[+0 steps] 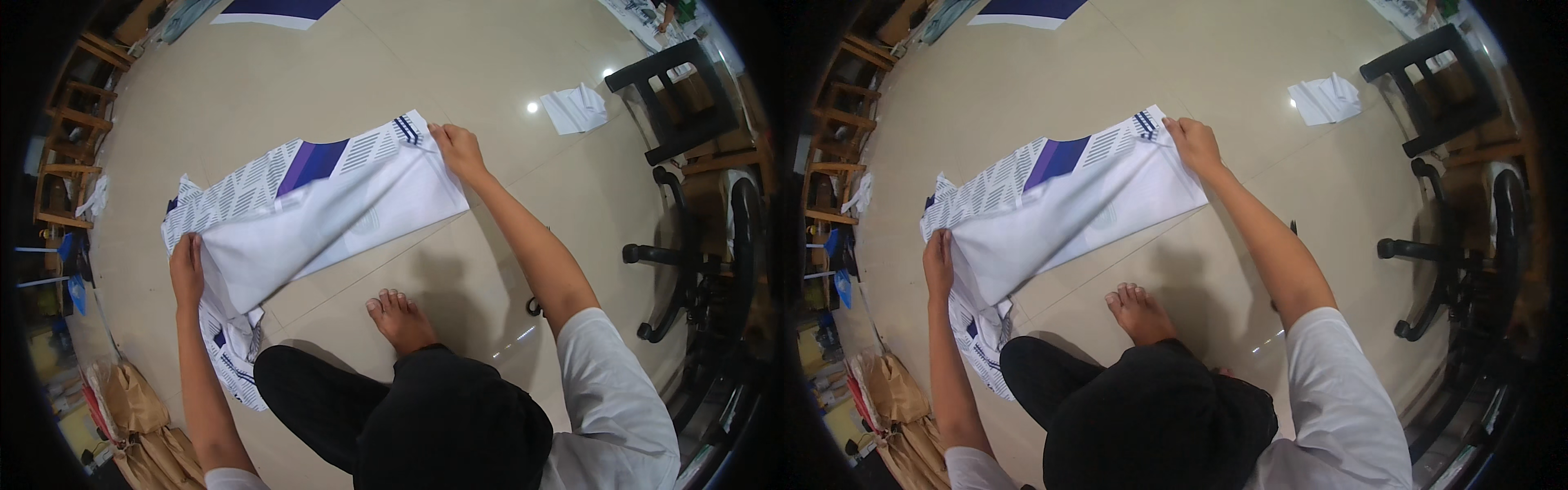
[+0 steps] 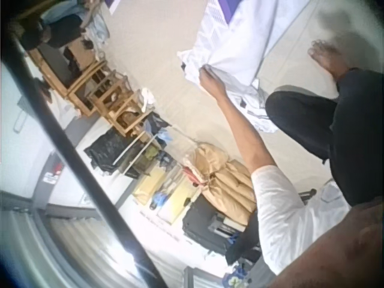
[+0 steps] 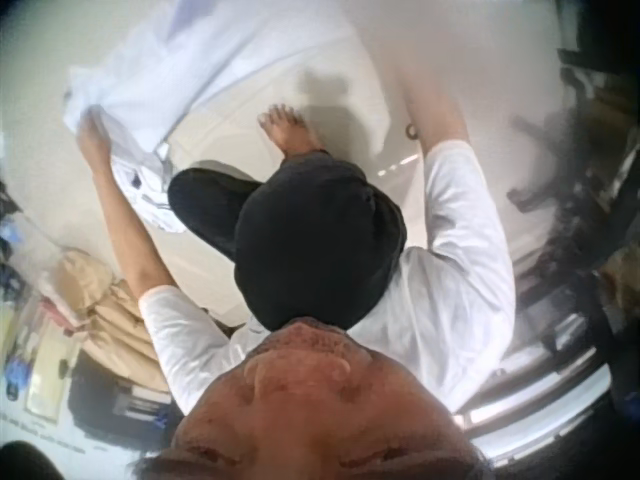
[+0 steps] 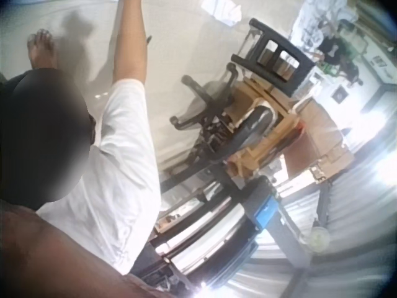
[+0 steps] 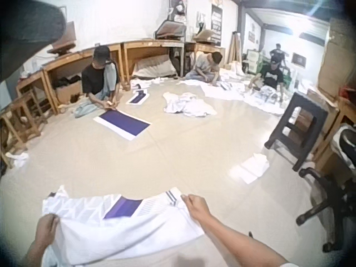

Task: The person cuts a white and purple patterned jersey laid out on the floor using scissors. They trim the edges and remove sections of the fabric, then fold the remaining piece.

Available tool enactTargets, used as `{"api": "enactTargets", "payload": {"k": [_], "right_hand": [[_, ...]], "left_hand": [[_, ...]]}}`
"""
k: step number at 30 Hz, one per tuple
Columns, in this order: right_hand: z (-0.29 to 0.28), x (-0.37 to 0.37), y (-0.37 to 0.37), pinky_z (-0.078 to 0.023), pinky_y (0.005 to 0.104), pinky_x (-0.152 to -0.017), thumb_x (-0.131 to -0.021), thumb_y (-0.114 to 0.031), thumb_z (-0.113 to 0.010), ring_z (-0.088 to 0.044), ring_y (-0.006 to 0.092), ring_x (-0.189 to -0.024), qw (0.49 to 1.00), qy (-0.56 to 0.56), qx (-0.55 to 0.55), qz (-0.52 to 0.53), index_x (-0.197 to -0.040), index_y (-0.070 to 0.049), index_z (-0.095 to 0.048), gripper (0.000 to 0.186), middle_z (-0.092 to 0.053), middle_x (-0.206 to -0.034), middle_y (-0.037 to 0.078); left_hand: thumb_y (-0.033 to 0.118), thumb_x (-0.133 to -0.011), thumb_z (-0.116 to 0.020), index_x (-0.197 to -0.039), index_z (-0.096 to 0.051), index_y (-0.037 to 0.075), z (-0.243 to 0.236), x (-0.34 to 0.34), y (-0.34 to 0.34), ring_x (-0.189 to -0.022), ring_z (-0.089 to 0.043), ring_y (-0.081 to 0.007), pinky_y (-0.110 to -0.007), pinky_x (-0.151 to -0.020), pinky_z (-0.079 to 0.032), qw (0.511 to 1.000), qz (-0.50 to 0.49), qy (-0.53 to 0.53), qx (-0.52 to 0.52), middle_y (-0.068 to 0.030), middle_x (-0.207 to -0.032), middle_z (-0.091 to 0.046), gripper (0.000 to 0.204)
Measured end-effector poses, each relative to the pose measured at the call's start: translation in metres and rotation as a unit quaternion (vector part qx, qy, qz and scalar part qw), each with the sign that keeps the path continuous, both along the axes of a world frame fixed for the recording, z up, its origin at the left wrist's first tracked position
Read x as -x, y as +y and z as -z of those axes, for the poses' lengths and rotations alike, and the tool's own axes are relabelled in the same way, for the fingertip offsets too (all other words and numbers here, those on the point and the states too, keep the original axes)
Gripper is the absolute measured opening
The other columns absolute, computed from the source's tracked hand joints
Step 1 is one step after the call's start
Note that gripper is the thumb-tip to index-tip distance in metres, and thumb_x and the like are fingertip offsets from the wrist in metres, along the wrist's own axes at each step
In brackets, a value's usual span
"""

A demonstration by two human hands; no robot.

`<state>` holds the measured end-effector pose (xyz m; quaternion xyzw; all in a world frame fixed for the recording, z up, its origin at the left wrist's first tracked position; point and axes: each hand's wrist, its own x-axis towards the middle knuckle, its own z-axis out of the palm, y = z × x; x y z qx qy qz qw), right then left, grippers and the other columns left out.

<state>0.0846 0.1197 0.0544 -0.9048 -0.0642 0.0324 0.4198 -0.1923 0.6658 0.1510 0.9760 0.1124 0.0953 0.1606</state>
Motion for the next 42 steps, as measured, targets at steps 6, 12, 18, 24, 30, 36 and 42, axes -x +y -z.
{"api": "enactTargets", "payload": {"k": [6, 12, 18, 24, 30, 36, 42], "right_hand": [[0.016, -0.027, 0.019, -0.055, 0.0517, -0.071, -0.11, -0.054, -0.063, -0.071, 0.0395, -0.073, 0.993, 0.05, 0.108, 0.003, -0.086, 0.0, -0.073, 0.06, -0.072, -0.075, 0.023], [0.021, -0.013, 0.028, -0.058, 0.0443, -0.076, -0.096, -0.033, -0.08, -0.071, 0.0313, -0.08, 0.993, 0.0, 0.098, -0.069, -0.117, -0.001, -0.076, 0.039, -0.076, -0.096, 0.018], [0.033, -0.027, 0.024, -0.052, 0.0295, -0.073, -0.096, -0.011, -0.08, -0.057, 0.0131, -0.077, 0.989, -0.041, 0.067, -0.122, -0.129, -0.002, -0.076, 0.034, -0.067, -0.09, 0.005], [0.04, -0.015, 0.014, -0.051, 0.03, -0.07, -0.104, -0.017, -0.078, -0.058, 0.0113, -0.076, 0.994, -0.023, 0.074, -0.075, -0.114, 0.001, -0.08, 0.021, -0.072, -0.088, 0.006], [0.035, -0.024, -0.003, -0.057, 0.0429, -0.08, -0.105, -0.029, -0.075, -0.074, 0.0321, -0.086, 0.994, -0.003, 0.079, -0.077, -0.107, 0.001, -0.078, 0.03, -0.077, -0.096, 0.019], [0.032, -0.025, -0.014, -0.059, 0.0424, -0.084, -0.098, -0.021, -0.081, -0.076, 0.0294, -0.092, 0.996, 0.048, 0.045, -0.052, -0.121, -0.003, -0.076, 0.03, -0.078, -0.099, 0.016], [0.026, -0.017, -0.024, -0.06, 0.0395, -0.085, -0.094, -0.009, -0.082, -0.074, 0.0255, -0.09, 0.993, 0.062, 0.05, -0.089, -0.126, -0.004, -0.075, 0.032, -0.077, -0.105, 0.012]], "left_hand": [[0.024, -0.116, -0.06, -0.117, -0.068, -0.002, 0.062, -0.061, 0.019, -0.092, -0.071, -0.0449, -0.049, -0.083, -0.054, 0.999, -0.005, 0.017, 0.037, -0.0249, -0.102, -0.075, 0.027], [0.022, -0.116, -0.061, -0.117, -0.07, -0.002, 0.09, -0.058, 0.04, -0.09, -0.069, -0.0432, -0.048, -0.082, -0.053, 0.999, 0.001, -0.012, 0.03, -0.0243, -0.1, -0.074, 0.026], [0.02, -0.116, -0.06, -0.119, -0.071, -0.003, 0.079, -0.073, 0.042, -0.091, -0.069, -0.0397, -0.046, -0.085, -0.053, 1.0, 0.019, -0.016, 0.001, -0.0212, -0.107, -0.076, 0.025], [0.019, -0.114, -0.063, -0.115, -0.071, -0.002, 0.078, -0.098, 0.05, -0.09, -0.07, -0.0389, -0.045, -0.086, -0.055, 0.999, 0.041, -0.021, -0.022, -0.0193, -0.106, -0.076, 0.023], [0.023, -0.113, -0.064, -0.117, -0.07, 0.001, 0.097, -0.099, 0.055, -0.094, -0.071, -0.0421, -0.047, -0.085, -0.055, 0.998, 0.026, -0.013, -0.058, -0.0224, -0.104, -0.075, 0.024], [0.028, -0.114, -0.061, -0.112, -0.069, 0.004, 0.114, -0.107, 0.029, -0.098, -0.073, -0.0434, -0.052, -0.088, -0.054, 0.995, -0.027, 0.063, -0.071, -0.0203, -0.1, -0.075, 0.026], [0.043, -0.116, -0.057, -0.116, -0.069, 0.003, 0.122, -0.095, 0.037, -0.094, -0.072, -0.0454, -0.051, -0.083, -0.055, 0.994, -0.053, 0.093, -0.032, -0.0218, -0.1, -0.077, 0.042]]}}
